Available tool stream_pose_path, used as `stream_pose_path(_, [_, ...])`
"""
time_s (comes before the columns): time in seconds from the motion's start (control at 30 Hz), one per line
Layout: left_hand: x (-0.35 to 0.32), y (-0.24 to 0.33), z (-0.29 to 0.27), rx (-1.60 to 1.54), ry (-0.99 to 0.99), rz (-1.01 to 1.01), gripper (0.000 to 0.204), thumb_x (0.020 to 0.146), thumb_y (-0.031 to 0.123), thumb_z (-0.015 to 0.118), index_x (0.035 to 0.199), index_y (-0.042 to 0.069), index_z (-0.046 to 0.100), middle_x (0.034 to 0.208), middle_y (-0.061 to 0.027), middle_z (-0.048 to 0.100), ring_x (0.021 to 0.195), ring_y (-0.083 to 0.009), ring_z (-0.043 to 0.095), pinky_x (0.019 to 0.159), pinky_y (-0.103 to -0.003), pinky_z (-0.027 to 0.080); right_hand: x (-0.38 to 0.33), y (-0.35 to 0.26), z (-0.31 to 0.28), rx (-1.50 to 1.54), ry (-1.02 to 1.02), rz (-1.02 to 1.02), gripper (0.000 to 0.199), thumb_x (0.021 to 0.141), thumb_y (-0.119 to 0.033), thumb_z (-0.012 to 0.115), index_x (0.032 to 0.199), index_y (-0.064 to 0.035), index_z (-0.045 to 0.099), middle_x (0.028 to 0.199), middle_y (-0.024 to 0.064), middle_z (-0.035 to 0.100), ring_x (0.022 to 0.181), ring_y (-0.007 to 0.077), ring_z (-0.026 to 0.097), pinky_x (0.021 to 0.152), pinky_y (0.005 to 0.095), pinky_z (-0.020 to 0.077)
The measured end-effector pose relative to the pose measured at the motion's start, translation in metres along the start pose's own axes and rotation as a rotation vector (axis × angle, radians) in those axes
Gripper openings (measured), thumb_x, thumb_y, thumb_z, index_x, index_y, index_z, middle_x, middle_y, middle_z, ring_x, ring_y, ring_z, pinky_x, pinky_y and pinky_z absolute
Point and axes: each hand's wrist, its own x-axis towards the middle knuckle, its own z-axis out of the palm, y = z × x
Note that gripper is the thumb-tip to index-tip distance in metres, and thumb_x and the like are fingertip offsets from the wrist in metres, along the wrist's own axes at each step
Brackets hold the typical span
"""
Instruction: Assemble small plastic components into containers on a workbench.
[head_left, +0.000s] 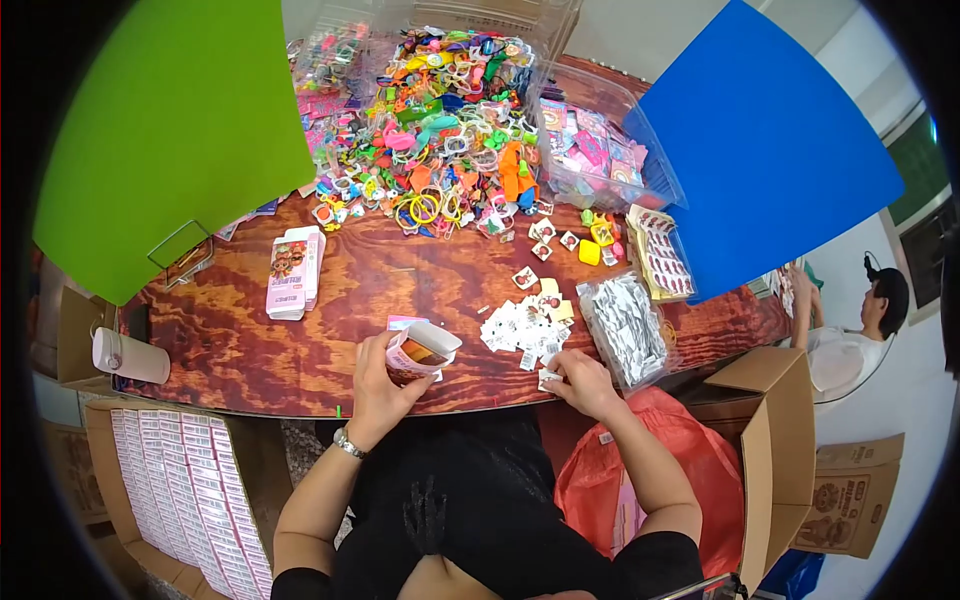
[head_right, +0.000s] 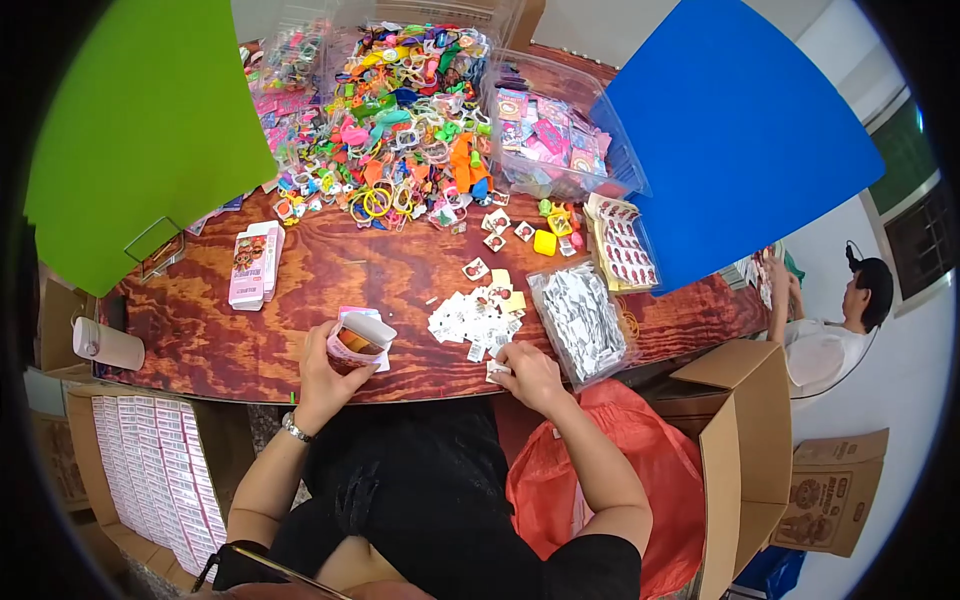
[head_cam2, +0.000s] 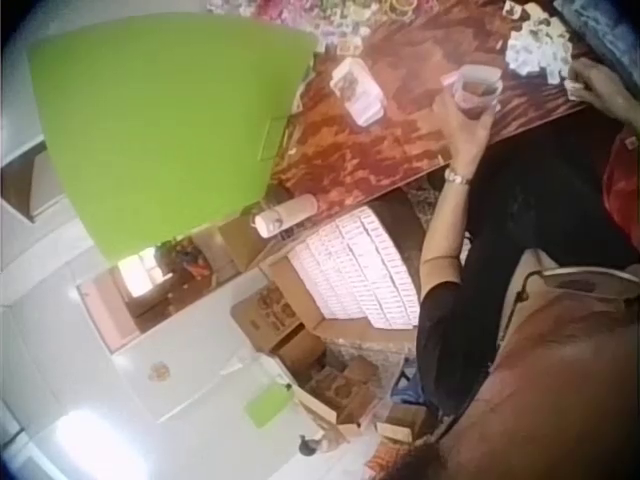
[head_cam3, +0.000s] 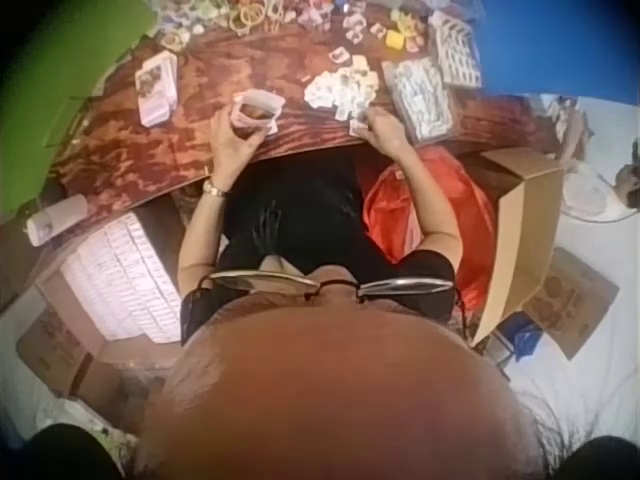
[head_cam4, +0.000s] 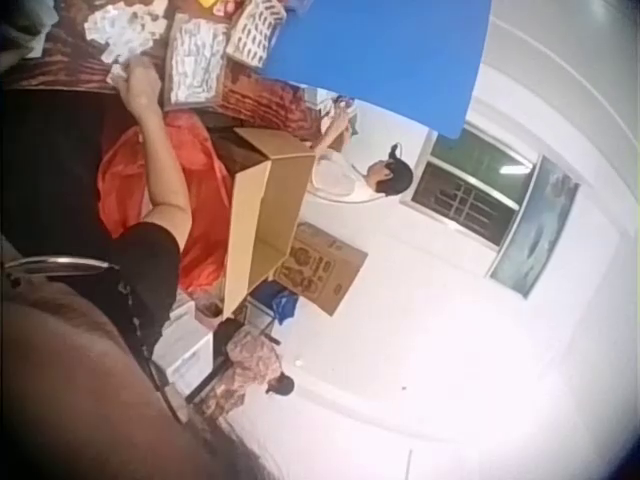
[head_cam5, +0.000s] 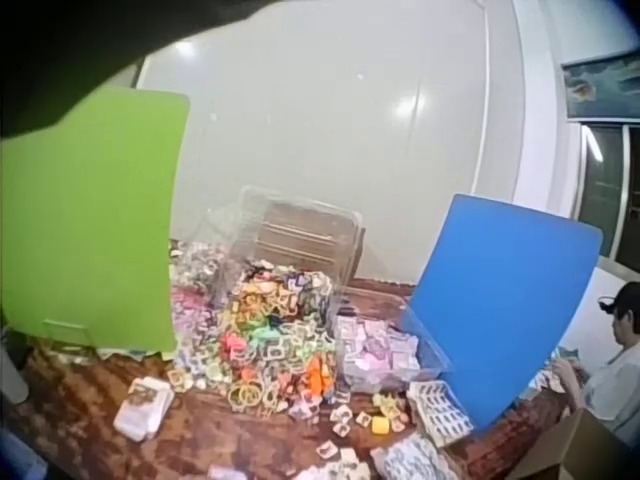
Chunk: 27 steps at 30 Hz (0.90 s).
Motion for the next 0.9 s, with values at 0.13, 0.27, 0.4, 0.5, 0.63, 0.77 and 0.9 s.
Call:
stream_pose_path(0.13, [-0.003,0.0,0.004,-0.003,0.015,0.035,0.069,0.066,0.021,0.091,0.122,0.002,0.055,0.113,-0.0154,0.06,0.107,-0.0344,0.057,0.09,-0.044,0.047,0.0,0.007,0.006,-0.012,-0.022,0.008,0.028,0.087,-0.028,0.077,0.099,-0.0075,0.063,0.1,0.0138,0.064,0.097,0.0331,0.065,0.081,0.0449,0.0509])
stream_pose_path(0.27, [-0.006,0.0,0.011,-0.014,-0.002,0.048,0.07,0.066,0.019,0.091,0.123,0.0,0.054,0.111,-0.0165,0.059,0.105,-0.0361,0.056,0.089,-0.045,0.047,0.004,0.01,0.01,0.071,-0.033,-0.003,0.02,0.088,-0.024,0.074,0.092,-0.0063,0.065,0.09,0.0131,0.068,0.086,0.0353,0.068,0.075,0.0459,0.0528])
stream_pose_path(0.4, [-0.011,-0.001,0.013,-0.028,-0.002,0.048,0.07,0.067,0.018,0.09,0.123,0.0,0.053,0.108,-0.0183,0.058,0.102,-0.0381,0.055,0.087,-0.047,0.046,0.013,-0.003,0.002,0.319,0.106,0.068,0.019,0.089,-0.019,0.075,0.086,-0.0033,0.064,0.073,0.0065,0.067,0.067,0.0189,0.065,0.062,0.0337,0.0513])
stream_pose_path(0.5, [-0.011,-0.002,0.015,-0.01,-0.011,0.042,0.068,0.068,0.017,0.088,0.124,0.0,0.053,0.11,-0.019,0.058,0.102,-0.0388,0.056,0.088,-0.047,0.047,0.027,-0.028,-0.006,0.503,0.207,0.036,0.016,0.09,-0.013,0.076,0.087,-0.003,0.063,0.074,-0.0011,0.063,0.063,0.0054,0.056,0.058,0.0249,0.0468])
stream_pose_path(0.63, [-0.013,-0.005,0.025,-0.004,-0.034,0.065,0.068,0.068,0.014,0.085,0.126,-0.001,0.052,0.113,-0.0205,0.059,0.107,-0.0404,0.056,0.094,-0.048,0.047,0.029,-0.111,-0.03,0.579,0.204,-0.194,0.015,0.088,-0.01,0.078,0.09,-0.0034,0.064,0.072,-0.0022,0.062,0.062,0.0032,0.054,0.055,0.0233,0.0441])
stream_pose_path(0.77, [-0.011,0.0,0.027,0.002,-0.023,0.074,0.07,0.066,0.012,0.084,0.126,-0.002,0.052,0.112,-0.0206,0.059,0.107,-0.0405,0.055,0.093,-0.047,0.047,0.049,-0.137,-0.017,0.455,0.226,-0.403,0.012,0.088,-0.007,0.075,0.095,-0.0039,0.066,0.07,0.0032,0.061,0.061,0.0082,0.059,0.054,0.0257,0.0451])
stream_pose_path(0.9, [-0.006,0.003,0.02,0.031,-0.026,0.067,0.07,0.065,0.01,0.083,0.127,-0.002,0.052,0.112,-0.0204,0.059,0.106,-0.04,0.055,0.092,-0.046,0.048,0.057,-0.142,-0.01,0.409,0.314,-0.572,0.01,0.088,-0.004,0.073,0.095,-0.0032,0.066,0.074,0.0072,0.063,0.059,0.0139,0.059,0.055,0.0297,0.0471])
